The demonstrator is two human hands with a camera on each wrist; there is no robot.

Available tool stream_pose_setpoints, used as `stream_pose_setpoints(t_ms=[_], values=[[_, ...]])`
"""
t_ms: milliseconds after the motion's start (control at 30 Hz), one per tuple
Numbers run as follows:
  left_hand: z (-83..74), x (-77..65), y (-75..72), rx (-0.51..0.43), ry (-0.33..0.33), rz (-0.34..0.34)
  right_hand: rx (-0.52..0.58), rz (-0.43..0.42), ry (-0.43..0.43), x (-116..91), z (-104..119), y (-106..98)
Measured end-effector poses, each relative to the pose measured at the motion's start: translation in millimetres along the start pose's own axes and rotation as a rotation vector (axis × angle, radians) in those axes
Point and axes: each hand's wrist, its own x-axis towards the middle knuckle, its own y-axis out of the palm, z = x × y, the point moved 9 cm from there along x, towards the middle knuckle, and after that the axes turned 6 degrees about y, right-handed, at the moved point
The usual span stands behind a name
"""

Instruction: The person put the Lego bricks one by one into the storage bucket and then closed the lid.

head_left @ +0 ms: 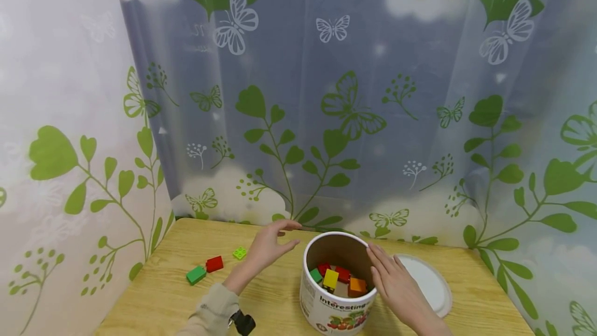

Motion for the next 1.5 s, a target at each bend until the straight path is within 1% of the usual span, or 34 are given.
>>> stream_pose_setpoints(t_ms=[167,200,300,433,533,700,867,967,1167,1267,1367,1500], values=[[17.7,-14.1,-21.1,0.048,-0.039,-0.048,-0.002,-0.005,-0.006,1,1,0],[20.6,-17.3,-25.3,0.059,-0.038,-0.059,-0.003,-0.007,-0.007,1,1,0],[32.0,-27.7,-36.7,0.072,-0.062,-0.08,-0.005,-0.011,-0.008,0,1,0],[51.9,-42.0,-50.1,0.072,-0.137,-0.088,-0.006,-0.018,-0.01,0,1,-1],[64.7,-53.1,-61.4,0.103,-0.166,-0.097,-0.002,-0.017,-0.006,0,0,0],[83.1,-72.6,-82.9,0.157,-0.194,-0.129,0.006,-0.009,0.001,0,-1,2],[102.8,-91.8,-98.9,0.181,-0.249,-0.13,0.007,-0.015,0.001,0,-2,2],[113.8,-103.9,-104.8,0.188,-0.292,-0.116,0.004,-0.018,-0.002,0,-1,2],[135.3,-128.1,-112.5,0.244,-0.406,-0.069,0.0,-0.013,-0.007,0,0,2],[145.8,-138.8,-115.1,0.271,-0.451,-0.052,0.003,-0.006,-0.003,0,0,2],[154.1,-146.0,-115.9,0.281,-0.481,-0.033,0.001,-0.009,-0.006,0,1,1],[164.1,-152.2,-115.3,0.27,-0.516,-0.02,-0.001,-0.019,-0.006,0,1,-1]])
